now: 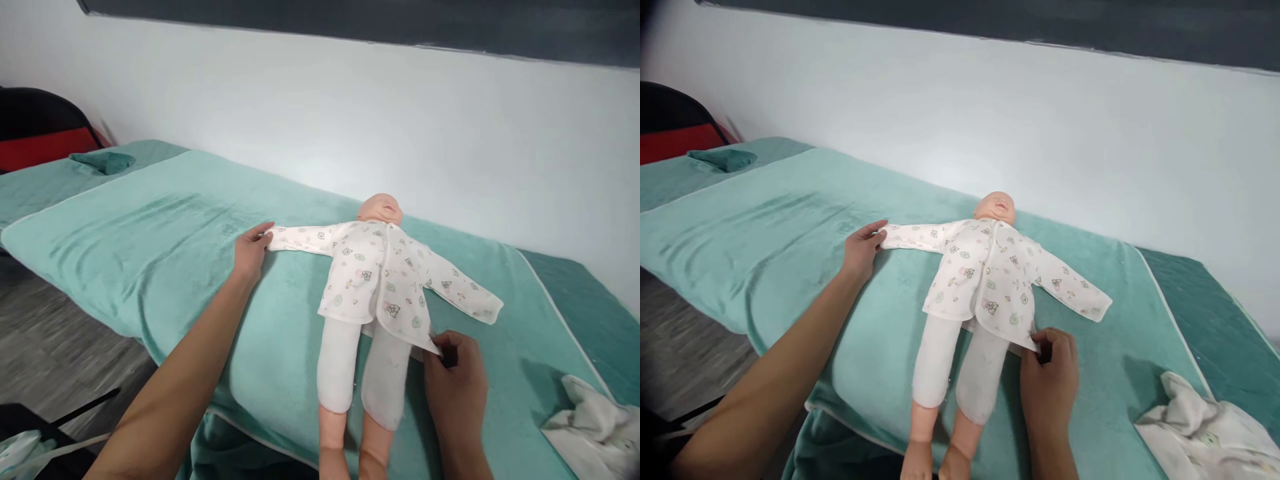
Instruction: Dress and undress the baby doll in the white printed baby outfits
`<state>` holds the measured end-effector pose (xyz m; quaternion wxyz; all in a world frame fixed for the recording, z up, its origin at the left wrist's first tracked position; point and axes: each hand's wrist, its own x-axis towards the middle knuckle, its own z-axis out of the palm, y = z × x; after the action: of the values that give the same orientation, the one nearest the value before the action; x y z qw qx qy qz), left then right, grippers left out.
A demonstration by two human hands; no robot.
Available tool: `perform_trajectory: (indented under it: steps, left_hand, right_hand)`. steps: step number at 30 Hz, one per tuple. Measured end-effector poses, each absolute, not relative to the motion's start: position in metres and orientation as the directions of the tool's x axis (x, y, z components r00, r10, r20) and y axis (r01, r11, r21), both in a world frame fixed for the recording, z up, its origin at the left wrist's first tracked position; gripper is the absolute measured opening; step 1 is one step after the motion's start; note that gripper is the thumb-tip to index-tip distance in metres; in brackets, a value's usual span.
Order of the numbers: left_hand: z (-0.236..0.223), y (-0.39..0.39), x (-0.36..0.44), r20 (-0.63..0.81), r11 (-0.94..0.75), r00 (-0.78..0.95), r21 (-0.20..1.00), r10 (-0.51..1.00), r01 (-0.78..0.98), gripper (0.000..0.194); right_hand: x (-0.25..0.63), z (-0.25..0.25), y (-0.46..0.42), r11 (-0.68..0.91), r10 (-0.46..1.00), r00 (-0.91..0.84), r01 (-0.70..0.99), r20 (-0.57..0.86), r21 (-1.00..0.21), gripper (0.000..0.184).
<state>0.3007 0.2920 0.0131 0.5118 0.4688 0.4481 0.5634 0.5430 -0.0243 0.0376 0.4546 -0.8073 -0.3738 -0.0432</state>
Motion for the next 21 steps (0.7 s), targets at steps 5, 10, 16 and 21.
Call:
perform_trajectory:
  steps: [5,10,16,21]
  left_hand:
    - [0.013,0.301,0.305,0.043,-0.057,-0.06,0.962,0.997,-0.265,0.05]
    - [0.01,0.31,0.31,0.065,-0.089,-0.108,0.969,0.992,-0.232,0.047]
    - [0.009,0.306,0.306,0.189,-0.183,-0.092,0.981,0.978,0.068,0.039]
    - [0.022,0.276,0.305,0.495,-0.417,-0.068,0.791,0.866,0.448,0.03]
  right_hand:
    - [0.542,0.038,-0.023,-0.265,0.604,0.676,0.669,0.422,-0.694,0.007]
    - [0.544,0.037,-0.022,-0.286,0.604,0.679,0.673,0.417,-0.682,0.007]
    - [0.543,0.035,-0.031,-0.203,0.651,0.614,0.707,0.446,-0.677,0.008]
    - [0.55,0.037,-0.054,-0.112,0.662,0.685,0.491,0.303,-0.864,0.027]
